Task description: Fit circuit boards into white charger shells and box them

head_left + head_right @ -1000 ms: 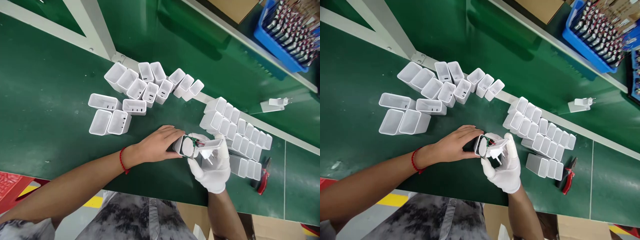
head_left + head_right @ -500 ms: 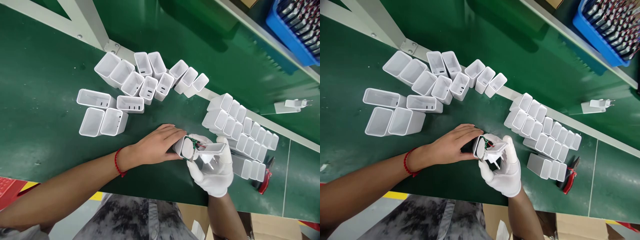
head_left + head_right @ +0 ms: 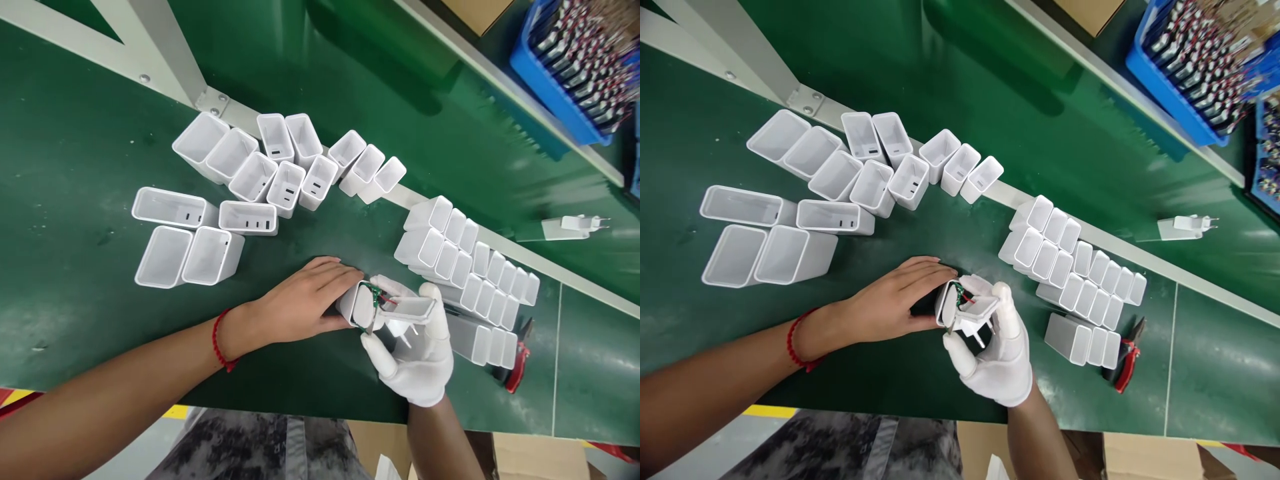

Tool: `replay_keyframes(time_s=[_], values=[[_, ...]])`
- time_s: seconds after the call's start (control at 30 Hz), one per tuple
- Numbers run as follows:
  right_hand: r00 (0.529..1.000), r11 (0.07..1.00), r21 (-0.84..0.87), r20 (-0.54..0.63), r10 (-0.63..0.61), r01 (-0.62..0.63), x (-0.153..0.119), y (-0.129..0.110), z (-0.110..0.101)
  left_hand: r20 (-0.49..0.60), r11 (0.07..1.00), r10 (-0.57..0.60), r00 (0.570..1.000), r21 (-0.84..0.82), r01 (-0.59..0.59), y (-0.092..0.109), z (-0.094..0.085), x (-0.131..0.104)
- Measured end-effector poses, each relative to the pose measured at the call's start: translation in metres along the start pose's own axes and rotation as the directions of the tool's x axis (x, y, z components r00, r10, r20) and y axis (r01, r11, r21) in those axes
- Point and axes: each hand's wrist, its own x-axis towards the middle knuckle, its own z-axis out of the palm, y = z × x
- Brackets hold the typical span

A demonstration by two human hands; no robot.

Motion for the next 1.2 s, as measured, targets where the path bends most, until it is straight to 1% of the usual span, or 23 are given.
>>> replay_keyframes(time_s=[0.1,0.13,0.2,0.33,0.43,0.5,0.57,0.67,0.73,0.8,0.87,0.9,1.0,1.07,1.13,1.2], values=[[0.994,0.994,-0.024,-0.024,-0.110,0.109,0.002,0.000,0.000,0.012,1.000,-0.006,1.000,0.001,0.006,0.000,0.000,-0.001],[0.991,0.991,-0.031,-0.034,-0.128,0.127,0.002,0.001,-0.001,0.017,1.000,-0.008,1.000,0.001,0.008,0.000,0.000,-0.002],[0.991,0.992,-0.030,-0.053,-0.125,0.124,0.002,0.003,-0.001,0.019,1.000,-0.007,1.000,0.001,0.007,0.000,0.000,-0.001],[0.993,0.997,-0.016,-0.095,-0.071,0.070,0.002,0.005,0.004,0.018,1.000,-0.004,1.000,0.005,0.004,-0.001,0.000,0.000],[0.995,1.000,-0.004,-0.096,0.022,-0.022,0.004,0.002,0.009,0.010,1.000,0.005,1.000,0.018,-0.006,-0.001,0.001,0.001],[0.990,0.993,-0.010,-0.077,0.116,-0.117,0.006,0.001,0.011,-0.007,0.999,0.015,1.000,0.029,-0.015,0.000,0.001,0.000],[0.982,0.980,-0.063,-0.033,0.184,-0.186,0.008,0.000,0.011,-0.032,0.999,0.022,0.999,0.044,-0.020,0.001,0.002,0.000],[0.978,0.970,-0.133,0.022,0.209,-0.204,0.011,0.000,0.011,-0.079,0.998,0.028,0.996,0.049,-0.024,0.002,0.003,-0.002],[0.968,0.966,-0.067,0.006,0.249,-0.248,0.012,-0.002,0.012,-0.122,0.999,0.044,0.992,0.024,-0.042,0.003,0.003,-0.002],[0.938,0.935,0.075,-0.003,0.347,-0.345,0.012,-0.007,0.014,-0.187,0.997,0.073,0.980,0.000,-0.074,0.004,0.003,-0.002],[0.904,0.886,0.190,0.026,0.426,-0.423,0.011,-0.013,0.018,-0.265,0.992,0.126,0.956,0.022,-0.124,0.007,0.001,-0.001],[0.895,0.867,0.229,0.041,0.445,-0.442,0.011,-0.016,0.019,-0.295,0.987,0.158,0.942,0.053,-0.149,0.008,0.000,0.000],[0.895,0.851,0.293,0.043,0.444,-0.436,0.009,-0.018,0.025,-0.340,0.967,0.243,0.908,0.162,-0.198,0.011,-0.001,0.001],[0.899,0.848,0.321,0.020,0.438,-0.421,0.008,-0.016,0.029,-0.358,0.958,0.267,0.895,0.202,-0.205,0.012,-0.001,0.001],[0.904,0.852,0.330,0.006,0.428,-0.406,0.008,-0.011,0.032,-0.364,0.963,0.251,0.897,0.188,-0.193,0.011,0.000,0.002],[0.900,0.841,0.359,-0.006,0.435,-0.404,0.009,-0.009,0.035,-0.352,0.978,0.195,0.915,0.134,-0.157,0.010,0.000,0.002]])
